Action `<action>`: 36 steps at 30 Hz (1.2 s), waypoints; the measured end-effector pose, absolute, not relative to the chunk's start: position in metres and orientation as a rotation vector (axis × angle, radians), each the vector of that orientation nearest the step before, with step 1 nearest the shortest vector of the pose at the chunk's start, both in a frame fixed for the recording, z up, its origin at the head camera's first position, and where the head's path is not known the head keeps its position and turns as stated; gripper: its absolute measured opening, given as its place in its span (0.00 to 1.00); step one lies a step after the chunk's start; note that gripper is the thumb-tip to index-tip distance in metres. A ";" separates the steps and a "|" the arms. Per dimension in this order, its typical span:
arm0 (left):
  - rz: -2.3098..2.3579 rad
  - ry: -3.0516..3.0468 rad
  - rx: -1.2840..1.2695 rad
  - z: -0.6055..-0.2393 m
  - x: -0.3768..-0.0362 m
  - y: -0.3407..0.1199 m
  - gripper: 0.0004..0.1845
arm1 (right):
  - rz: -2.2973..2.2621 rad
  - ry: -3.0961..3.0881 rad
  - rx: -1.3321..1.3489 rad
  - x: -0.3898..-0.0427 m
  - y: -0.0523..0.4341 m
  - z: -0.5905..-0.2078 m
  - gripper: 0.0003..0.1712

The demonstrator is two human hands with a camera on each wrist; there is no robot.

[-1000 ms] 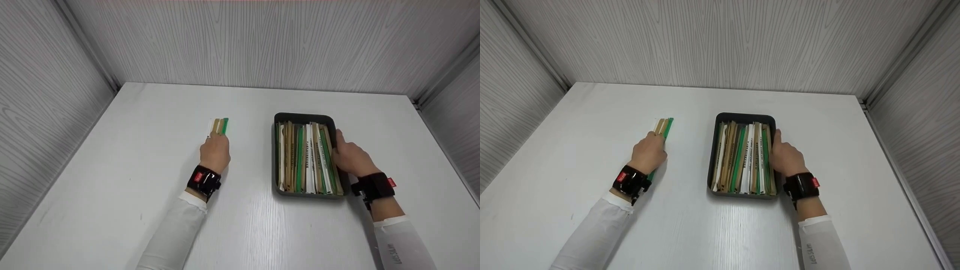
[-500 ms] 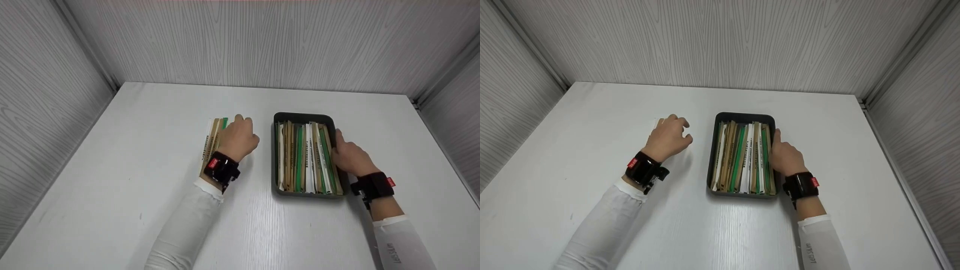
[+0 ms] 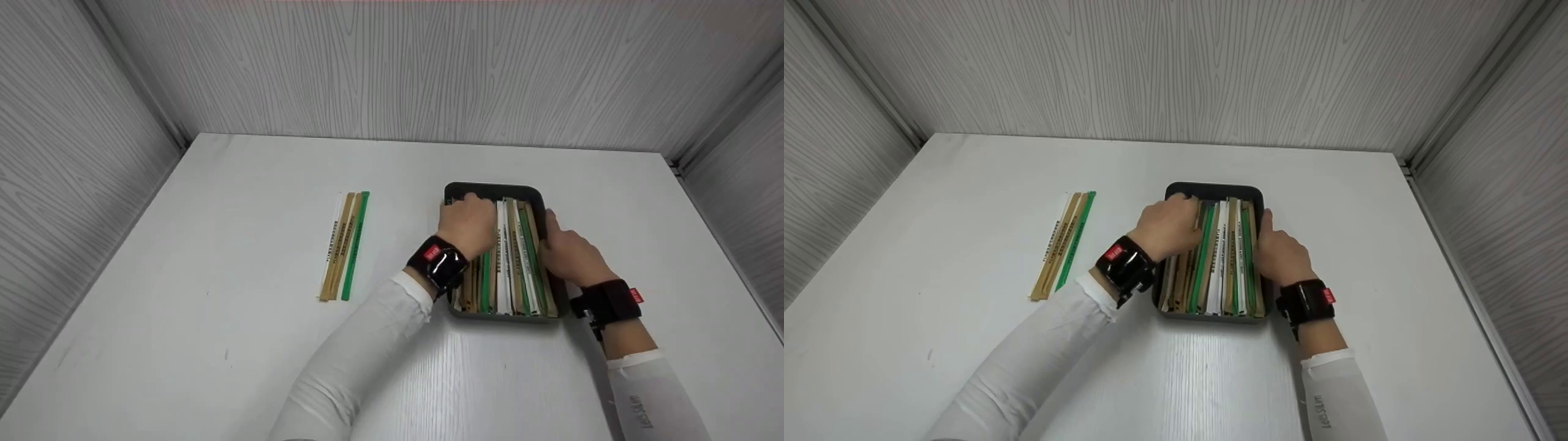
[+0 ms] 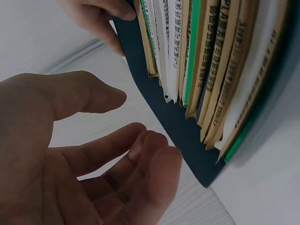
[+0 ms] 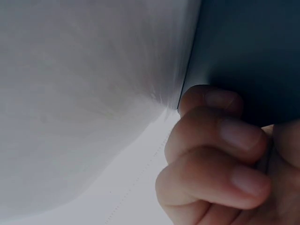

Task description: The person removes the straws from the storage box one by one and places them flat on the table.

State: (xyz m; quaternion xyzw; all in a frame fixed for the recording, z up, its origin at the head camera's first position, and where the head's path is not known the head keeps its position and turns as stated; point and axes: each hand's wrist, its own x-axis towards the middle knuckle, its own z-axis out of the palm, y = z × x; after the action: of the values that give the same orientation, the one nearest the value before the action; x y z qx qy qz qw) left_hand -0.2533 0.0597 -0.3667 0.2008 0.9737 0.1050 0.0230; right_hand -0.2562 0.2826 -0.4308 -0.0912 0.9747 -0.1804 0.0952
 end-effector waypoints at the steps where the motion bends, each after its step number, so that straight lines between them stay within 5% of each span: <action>1: 0.295 3.007 0.638 -0.369 -0.254 0.065 0.06 | -0.534 2.890 -0.267 -0.256 0.282 -0.431 0.40; 8: 0.134 2.964 0.621 -0.389 -0.256 0.087 0.19 | -0.528 2.888 -0.255 -0.257 0.282 -0.432 0.40; 18: 0.063 2.943 0.600 -0.400 -0.257 0.087 0.18 | -0.530 2.882 -0.272 -0.257 0.282 -0.430 0.40; 24: 0.049 2.970 0.539 -0.400 -0.252 0.090 0.09 | -0.528 2.878 -0.257 -0.258 0.283 -0.430 0.40; 32: -0.058 2.889 0.429 -0.405 -0.260 0.098 0.19 | -0.513 2.892 -0.281 -0.258 0.282 -0.430 0.41; 36: -0.034 2.877 0.417 -0.405 -0.261 0.097 0.15 | -0.532 2.886 -0.268 -0.258 0.283 -0.431 0.41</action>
State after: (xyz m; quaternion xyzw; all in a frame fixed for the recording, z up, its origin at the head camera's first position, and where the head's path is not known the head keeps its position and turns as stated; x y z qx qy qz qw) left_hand -0.2607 0.0971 -0.4053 0.1426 0.9828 -0.0115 0.1166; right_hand -0.2576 0.2835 -0.4308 -0.0904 0.9747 -0.1796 0.0973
